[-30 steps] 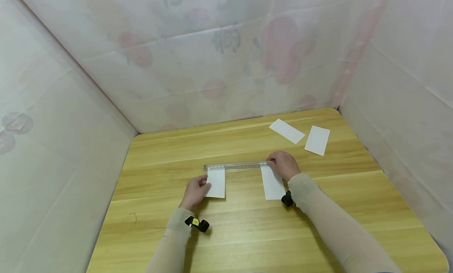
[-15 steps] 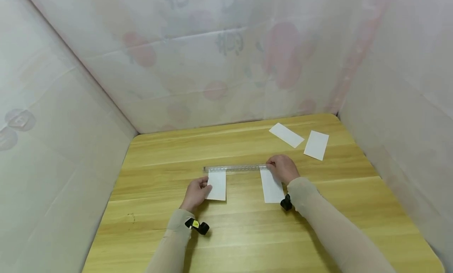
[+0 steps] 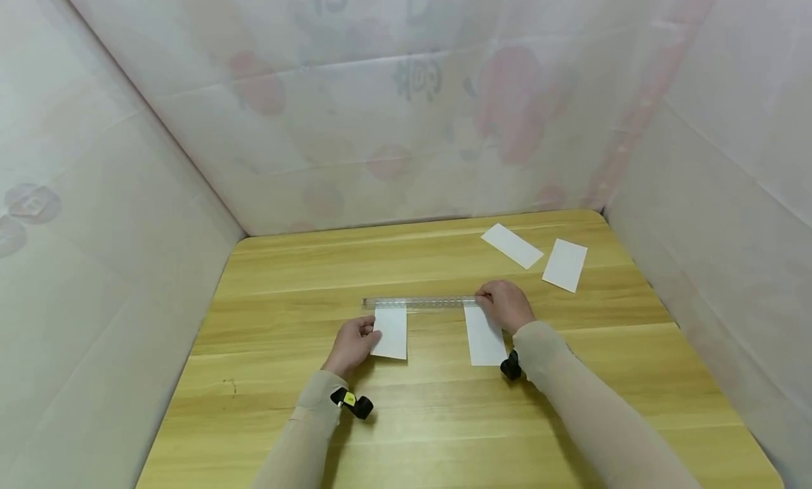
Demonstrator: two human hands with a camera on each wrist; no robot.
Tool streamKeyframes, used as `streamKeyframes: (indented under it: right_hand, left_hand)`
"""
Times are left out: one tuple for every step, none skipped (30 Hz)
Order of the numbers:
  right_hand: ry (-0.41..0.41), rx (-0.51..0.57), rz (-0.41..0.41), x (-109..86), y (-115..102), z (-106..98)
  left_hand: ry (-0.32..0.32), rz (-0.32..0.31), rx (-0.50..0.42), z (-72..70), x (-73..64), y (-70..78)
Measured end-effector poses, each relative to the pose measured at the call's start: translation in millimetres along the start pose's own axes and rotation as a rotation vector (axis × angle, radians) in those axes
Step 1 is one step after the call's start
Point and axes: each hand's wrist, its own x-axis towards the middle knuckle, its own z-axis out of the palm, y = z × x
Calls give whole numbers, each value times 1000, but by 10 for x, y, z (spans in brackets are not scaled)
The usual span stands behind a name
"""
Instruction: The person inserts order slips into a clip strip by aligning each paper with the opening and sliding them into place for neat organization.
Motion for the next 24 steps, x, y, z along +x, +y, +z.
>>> streamKeyframes:
  right_hand:
    - [0,-1,1,5,6,-5]
    - [0,-1,3,7,7,-12]
    - [0,-1,4,11,12,-16]
    - [-1,-1,4,15,17,-19]
    - [-2,-1,5,20,23,-20]
    - [-2,-1,7,24,31,-21]
    - [1,-4,6,28,37,-20]
    - [4,-8,6,31,39,-16]
    - [7,-13,3,35,41,-10]
    - [8,-18,0,37,40,-4]
    - [10,-23,-4,39,38,-2]
    - [11,-27,-7,39,34,0]
    - [12,-29,-11,37,27,1]
    - [13,-30,-11,36,19,1]
    - [11,-28,-15,33,9,-6]
    - [8,-29,-15,31,4,-14]
    - [7,-29,-16,30,1,-21]
    - [6,-29,-13,26,-1,-28]
    - [5,-28,-12,23,-2,-36]
    - [4,-28,-10,21,-2,-43]
    - [2,-28,-8,18,0,-49]
    - [0,-28,-6,17,2,-55]
    - [-2,-27,-4,14,4,-60]
    - [-2,-25,-3,12,3,-65]
  left_hand:
    - [-3,2,1,2,7,3]
    - [-5,1,3,5,13,8]
    - [-5,-4,-2,8,20,12]
    - [-7,-3,-1,10,27,17]
    - [-9,-2,1,12,32,21]
    - [-11,-2,3,16,37,26]
    - [-12,-2,2,21,40,30]
    - [-11,-3,-3,25,42,35]
    - [-11,-5,-6,28,43,35]
    - [-12,-7,-10,32,42,35]
    - [-12,-9,-13,35,41,33]
    - [-12,-12,-18,40,42,34]
    - [-11,-13,-22,44,42,34]
    - [-12,-15,-27,47,42,34]
    - [-12,-16,-29,50,41,33]
    - [-12,-17,-31,56,40,37]
    - [-11,-18,-36,62,39,41]
    - [-10,-19,-42,69,38,46]
    - [-9,-19,-43,76,35,50]
    - [-8,-19,-46,83,32,54]
    - [-6,-18,-45,91,32,55]
    - [-4,-18,-44,98,30,60]
    - [-4,-11,-40,103,27,62]
    - [-2,-7,-35,110,28,66]
